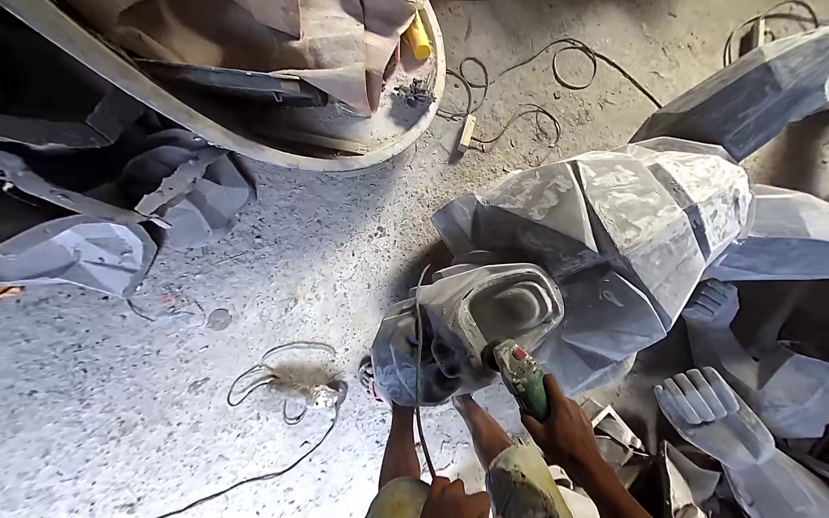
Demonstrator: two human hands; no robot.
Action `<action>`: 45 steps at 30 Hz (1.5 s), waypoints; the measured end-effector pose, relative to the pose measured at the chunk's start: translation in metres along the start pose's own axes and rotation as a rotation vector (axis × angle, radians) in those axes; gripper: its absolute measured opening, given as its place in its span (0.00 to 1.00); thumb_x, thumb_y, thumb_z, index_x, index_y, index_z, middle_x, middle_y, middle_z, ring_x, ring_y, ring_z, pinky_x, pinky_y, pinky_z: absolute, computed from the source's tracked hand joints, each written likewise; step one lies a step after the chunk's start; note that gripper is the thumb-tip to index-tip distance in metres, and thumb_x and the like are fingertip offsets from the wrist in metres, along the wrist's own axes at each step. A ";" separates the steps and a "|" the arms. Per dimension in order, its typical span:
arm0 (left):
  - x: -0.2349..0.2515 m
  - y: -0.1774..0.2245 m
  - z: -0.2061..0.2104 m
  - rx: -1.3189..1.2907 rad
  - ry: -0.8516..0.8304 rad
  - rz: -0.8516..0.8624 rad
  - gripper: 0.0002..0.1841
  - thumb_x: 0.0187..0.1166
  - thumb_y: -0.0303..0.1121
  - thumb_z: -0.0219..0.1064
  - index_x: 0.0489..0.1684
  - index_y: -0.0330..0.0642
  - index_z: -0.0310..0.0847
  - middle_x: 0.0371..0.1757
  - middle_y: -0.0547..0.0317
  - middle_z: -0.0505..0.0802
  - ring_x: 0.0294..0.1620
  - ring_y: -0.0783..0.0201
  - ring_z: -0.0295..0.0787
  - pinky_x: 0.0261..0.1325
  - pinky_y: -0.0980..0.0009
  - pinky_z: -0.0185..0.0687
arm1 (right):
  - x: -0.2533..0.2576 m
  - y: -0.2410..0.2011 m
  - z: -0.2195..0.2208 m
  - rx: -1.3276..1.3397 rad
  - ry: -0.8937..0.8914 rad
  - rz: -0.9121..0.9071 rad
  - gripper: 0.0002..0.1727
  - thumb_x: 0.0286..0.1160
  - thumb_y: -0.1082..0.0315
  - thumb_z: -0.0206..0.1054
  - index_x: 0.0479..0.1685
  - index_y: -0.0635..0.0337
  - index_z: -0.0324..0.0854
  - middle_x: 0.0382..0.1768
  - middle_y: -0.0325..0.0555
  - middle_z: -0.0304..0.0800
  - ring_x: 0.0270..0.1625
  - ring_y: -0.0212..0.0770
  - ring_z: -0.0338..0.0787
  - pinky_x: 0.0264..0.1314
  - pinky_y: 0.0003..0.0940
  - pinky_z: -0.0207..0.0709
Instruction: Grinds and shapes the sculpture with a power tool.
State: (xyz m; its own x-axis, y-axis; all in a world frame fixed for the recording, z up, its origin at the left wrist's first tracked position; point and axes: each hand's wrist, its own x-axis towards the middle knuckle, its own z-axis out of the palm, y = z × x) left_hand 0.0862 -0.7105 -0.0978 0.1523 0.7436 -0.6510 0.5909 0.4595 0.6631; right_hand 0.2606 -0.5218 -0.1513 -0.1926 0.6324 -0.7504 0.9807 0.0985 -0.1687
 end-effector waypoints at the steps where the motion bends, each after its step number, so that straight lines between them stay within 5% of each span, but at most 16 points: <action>1: 0.000 -0.001 -0.001 0.000 -0.003 -0.007 0.24 0.83 0.52 0.60 0.19 0.45 0.79 0.20 0.56 0.82 0.34 0.53 0.81 0.60 0.53 0.67 | 0.003 -0.006 -0.002 -0.008 0.000 -0.007 0.36 0.61 0.39 0.70 0.70 0.43 0.73 0.37 0.43 0.92 0.41 0.49 0.94 0.41 0.55 0.86; 9: -0.002 -0.016 -0.008 0.025 0.047 -0.016 0.25 0.82 0.54 0.60 0.16 0.46 0.77 0.18 0.58 0.81 0.31 0.56 0.81 0.58 0.54 0.69 | 0.040 -0.065 -0.033 -0.113 -0.037 -0.033 0.30 0.67 0.40 0.66 0.69 0.40 0.73 0.41 0.44 0.93 0.47 0.51 0.94 0.45 0.56 0.85; 16: -0.001 -0.027 -0.014 -0.029 0.118 -0.032 0.26 0.83 0.53 0.61 0.13 0.47 0.73 0.15 0.60 0.76 0.27 0.60 0.77 0.55 0.56 0.68 | 0.058 -0.113 -0.088 -0.219 -0.126 0.005 0.34 0.61 0.44 0.74 0.69 0.41 0.74 0.40 0.49 0.93 0.45 0.57 0.94 0.42 0.61 0.83; 21: 0.003 -0.029 -0.015 -0.094 0.173 -0.029 0.26 0.82 0.54 0.60 0.13 0.48 0.73 0.15 0.63 0.76 0.25 0.62 0.76 0.53 0.56 0.69 | 0.088 -0.136 -0.097 -0.261 -0.183 -0.015 0.37 0.61 0.36 0.73 0.71 0.43 0.75 0.47 0.51 0.93 0.51 0.57 0.93 0.48 0.64 0.84; 28: -0.005 -0.036 -0.019 0.054 0.156 -0.080 0.27 0.81 0.55 0.60 0.12 0.48 0.73 0.15 0.62 0.77 0.25 0.60 0.78 0.48 0.55 0.69 | 0.054 -0.087 -0.056 -0.091 -0.014 -0.050 0.32 0.60 0.44 0.73 0.66 0.42 0.73 0.30 0.45 0.90 0.35 0.53 0.92 0.34 0.59 0.82; 34: 0.005 -0.036 -0.011 0.149 -0.104 -0.055 0.19 0.76 0.52 0.64 0.27 0.46 0.85 0.24 0.58 0.88 0.37 0.54 0.86 0.59 0.52 0.71 | 0.018 0.000 0.008 0.028 0.029 0.007 0.32 0.65 0.40 0.68 0.67 0.46 0.73 0.37 0.44 0.91 0.42 0.49 0.94 0.42 0.56 0.85; 37: 0.021 -0.027 -0.004 0.184 -0.295 -0.071 0.28 0.74 0.61 0.67 0.58 0.48 0.89 0.52 0.52 0.94 0.62 0.49 0.86 0.78 0.47 0.67 | 0.008 0.038 0.035 0.108 0.015 0.043 0.36 0.63 0.39 0.69 0.72 0.44 0.73 0.41 0.43 0.93 0.45 0.48 0.94 0.45 0.56 0.86; 39: 0.036 -0.026 -0.003 0.185 -0.339 -0.119 0.40 0.70 0.64 0.71 0.79 0.48 0.78 0.76 0.42 0.82 0.81 0.41 0.73 0.88 0.40 0.55 | 0.010 0.060 0.038 0.278 -0.072 0.037 0.41 0.63 0.38 0.71 0.77 0.46 0.70 0.45 0.45 0.93 0.49 0.47 0.94 0.52 0.56 0.86; 42: 0.073 -0.044 -0.015 0.112 -0.065 -0.165 0.47 0.70 0.64 0.72 0.87 0.45 0.68 0.87 0.39 0.71 0.87 0.39 0.66 0.86 0.39 0.61 | 0.017 0.083 0.028 0.594 -0.275 -0.043 0.40 0.65 0.40 0.76 0.76 0.46 0.69 0.51 0.44 0.91 0.48 0.40 0.93 0.54 0.47 0.89; 45: 0.135 -0.063 -0.053 -0.103 0.384 -0.212 0.40 0.76 0.54 0.71 0.82 0.33 0.70 0.81 0.31 0.75 0.83 0.36 0.71 0.83 0.40 0.69 | 0.022 0.084 0.011 0.780 -0.451 -0.095 0.36 0.68 0.47 0.78 0.76 0.45 0.69 0.53 0.45 0.90 0.45 0.40 0.94 0.49 0.44 0.92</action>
State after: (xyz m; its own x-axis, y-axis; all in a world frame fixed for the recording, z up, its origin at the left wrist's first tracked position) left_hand 0.0273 -0.6133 -0.2083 -0.2800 0.7452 -0.6053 0.4922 0.6527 0.5759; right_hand 0.3382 -0.5080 -0.1887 -0.4270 0.2714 -0.8626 0.6910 -0.5174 -0.5048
